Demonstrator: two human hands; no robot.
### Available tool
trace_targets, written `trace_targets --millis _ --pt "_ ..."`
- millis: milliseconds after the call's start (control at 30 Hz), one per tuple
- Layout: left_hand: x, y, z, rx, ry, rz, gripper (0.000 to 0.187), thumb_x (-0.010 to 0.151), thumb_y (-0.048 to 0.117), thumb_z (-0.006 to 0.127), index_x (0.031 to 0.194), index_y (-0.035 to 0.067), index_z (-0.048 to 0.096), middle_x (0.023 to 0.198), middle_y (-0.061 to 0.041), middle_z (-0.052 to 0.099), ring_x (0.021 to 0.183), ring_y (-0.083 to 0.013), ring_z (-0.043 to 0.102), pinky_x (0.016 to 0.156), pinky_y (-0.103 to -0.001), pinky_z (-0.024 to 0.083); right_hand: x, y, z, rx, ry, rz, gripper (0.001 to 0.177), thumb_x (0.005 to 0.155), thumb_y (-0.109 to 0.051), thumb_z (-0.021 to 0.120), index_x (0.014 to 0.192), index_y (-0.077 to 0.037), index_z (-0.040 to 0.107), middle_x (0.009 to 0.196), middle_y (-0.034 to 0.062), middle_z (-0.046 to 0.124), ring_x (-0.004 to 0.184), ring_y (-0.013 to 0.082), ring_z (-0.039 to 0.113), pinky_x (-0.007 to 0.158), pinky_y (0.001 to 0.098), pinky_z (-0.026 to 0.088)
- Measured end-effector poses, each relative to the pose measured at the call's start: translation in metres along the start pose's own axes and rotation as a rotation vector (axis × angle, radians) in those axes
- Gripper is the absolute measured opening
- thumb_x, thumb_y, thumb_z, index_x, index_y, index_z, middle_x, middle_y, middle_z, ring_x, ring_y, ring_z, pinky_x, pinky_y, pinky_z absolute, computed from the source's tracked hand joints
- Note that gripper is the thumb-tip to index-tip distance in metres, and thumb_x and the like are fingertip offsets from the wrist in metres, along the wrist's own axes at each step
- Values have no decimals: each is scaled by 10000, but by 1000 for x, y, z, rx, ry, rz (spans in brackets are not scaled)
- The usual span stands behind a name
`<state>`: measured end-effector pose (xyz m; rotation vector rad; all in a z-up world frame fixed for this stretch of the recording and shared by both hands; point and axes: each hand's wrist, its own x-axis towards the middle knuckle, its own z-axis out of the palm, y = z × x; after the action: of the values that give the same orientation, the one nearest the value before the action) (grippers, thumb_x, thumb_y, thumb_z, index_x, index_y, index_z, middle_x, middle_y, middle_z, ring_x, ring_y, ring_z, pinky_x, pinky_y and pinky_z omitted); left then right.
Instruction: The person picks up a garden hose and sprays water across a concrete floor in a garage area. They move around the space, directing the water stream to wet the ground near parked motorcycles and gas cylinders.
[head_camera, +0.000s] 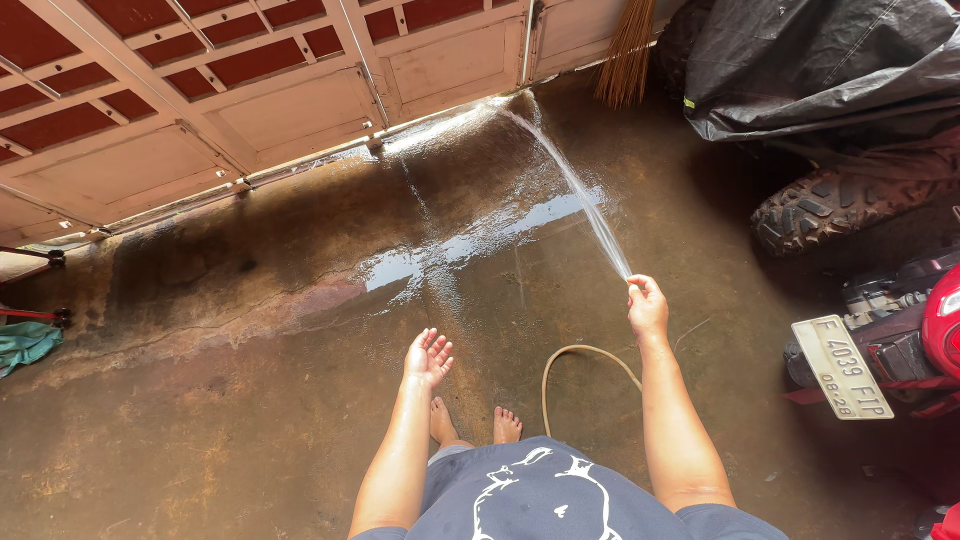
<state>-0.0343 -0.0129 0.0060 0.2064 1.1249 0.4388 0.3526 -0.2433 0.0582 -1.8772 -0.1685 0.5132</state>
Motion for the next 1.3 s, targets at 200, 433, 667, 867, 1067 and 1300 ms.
trace_targets --millis 200,433,667,867,1067,1300 --pt "0 0 -5 -1 -2 19 286 973 464 603 1154 247 647 1020 22 654 943 -177 645 847 -430 458 -18 12 36 -96 -106 -135 147 971 -128 636 1095 -157 711 745 -45 587 652 52 542 587 245 451" --pt "-3 3 -14 -26 6 13 296 962 471 608 1161 253 636 1030 20 650 945 -185 649 841 -431 460 -81 15 97 -242 -394 -111 171 964 -180 626 1103 -154 722 724 -29 565 658 72 504 599 270 437" --pt "-10 12 -26 -48 24 24 288 963 473 609 1161 266 638 1038 29 652 976 -180 644 878 -431 451 -28 10 75 60 -245 -178 135 964 -114 611 1064 -147 695 771 -72 560 667 49 502 581 246 427" --pt "-13 12 -36 -59 41 20 285 958 466 615 1152 259 639 1035 27 652 990 -184 642 904 -442 441 -44 16 80 -88 -340 -34 136 972 -108 616 1056 -150 713 740 -66 531 631 47 451 546 243 372" --pt "1 30 -30 -113 10 79 272 964 431 652 1130 217 638 979 17 655 930 -180 648 868 -405 468 -162 -21 134 -267 -894 47 240 991 -228 639 1228 -210 607 694 -72 484 615 62 422 527 271 351" --pt "33 65 -12 -314 -65 287 282 1081 368 557 1051 94 613 862 -55 663 793 -182 685 762 -343 581 -244 -72 174 -453 -1018 -217 237 983 -223 614 1216 -185 633 750 0 614 721 91 557 693 321 488"
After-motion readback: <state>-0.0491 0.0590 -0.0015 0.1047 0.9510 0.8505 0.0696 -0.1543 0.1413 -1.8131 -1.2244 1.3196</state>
